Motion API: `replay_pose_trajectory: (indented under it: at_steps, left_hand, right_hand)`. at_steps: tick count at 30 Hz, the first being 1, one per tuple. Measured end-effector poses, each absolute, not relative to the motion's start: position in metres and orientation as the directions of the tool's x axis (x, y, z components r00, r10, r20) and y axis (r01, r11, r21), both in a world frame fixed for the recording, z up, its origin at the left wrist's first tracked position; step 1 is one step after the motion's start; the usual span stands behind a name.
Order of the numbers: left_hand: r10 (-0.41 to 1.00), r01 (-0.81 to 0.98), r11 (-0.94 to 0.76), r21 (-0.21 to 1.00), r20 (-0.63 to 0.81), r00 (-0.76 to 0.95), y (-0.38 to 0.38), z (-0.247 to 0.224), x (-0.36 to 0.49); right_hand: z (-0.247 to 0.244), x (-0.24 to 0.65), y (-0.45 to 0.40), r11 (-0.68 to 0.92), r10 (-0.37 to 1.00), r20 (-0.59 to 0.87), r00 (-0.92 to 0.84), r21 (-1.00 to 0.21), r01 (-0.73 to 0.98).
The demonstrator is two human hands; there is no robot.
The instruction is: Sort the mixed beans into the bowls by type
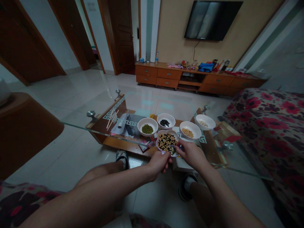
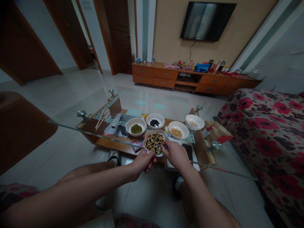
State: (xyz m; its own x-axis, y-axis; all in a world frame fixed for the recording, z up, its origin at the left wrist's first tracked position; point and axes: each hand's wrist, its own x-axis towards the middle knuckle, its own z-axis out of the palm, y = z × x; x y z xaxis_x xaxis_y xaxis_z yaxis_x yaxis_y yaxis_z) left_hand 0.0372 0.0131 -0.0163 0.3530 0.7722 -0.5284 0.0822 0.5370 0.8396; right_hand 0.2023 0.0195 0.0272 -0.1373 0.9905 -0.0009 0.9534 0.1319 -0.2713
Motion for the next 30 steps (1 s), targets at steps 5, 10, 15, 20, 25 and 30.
replay_pose_trajectory:
  at_steps: [5, 10, 15, 20, 25, 30]
  left_hand:
    - [0.775, 0.084, 0.530, 0.844, -0.522, 0.356, 0.0130, -0.0154, 0.0367]
    - [0.767, 0.093, 0.544, 0.834, -0.539, 0.348, 0.0124, -0.0131, 0.0370]
    - [0.770, 0.086, 0.541, 0.837, -0.534, 0.349, 0.0128, -0.0125, 0.0374]
    - [0.773, 0.088, 0.536, 0.840, -0.530, 0.349, 0.0132, -0.0154, 0.0375]
    - [0.774, 0.072, 0.538, 0.840, -0.526, 0.354, 0.0135, -0.0189, 0.0376]
    - [0.765, 0.071, 0.551, 0.831, -0.537, 0.356, 0.0133, -0.0184, 0.0373]
  right_hand:
    - [0.0268, 0.2023, 0.0193, 0.140, 0.989, 0.001, -0.145, -0.281, 0.949]
    - [0.0275, 0.2024, 0.0189, 0.138, 0.990, -0.001, -0.144, -0.288, 0.948]
    - [0.0280, 0.2026, 0.0189, 0.142, 0.989, -0.010, -0.150, -0.269, 0.953]
    - [0.0271, 0.2036, 0.0189, 0.144, 0.989, 0.009, -0.148, -0.280, 0.949]
    - [0.0294, 0.2060, 0.0195, 0.159, 0.987, 0.077, -0.141, -0.333, 0.930]
    - [0.0356, 0.2092, 0.0190, 0.001, 0.968, 0.241, 0.067, -0.272, 0.962]
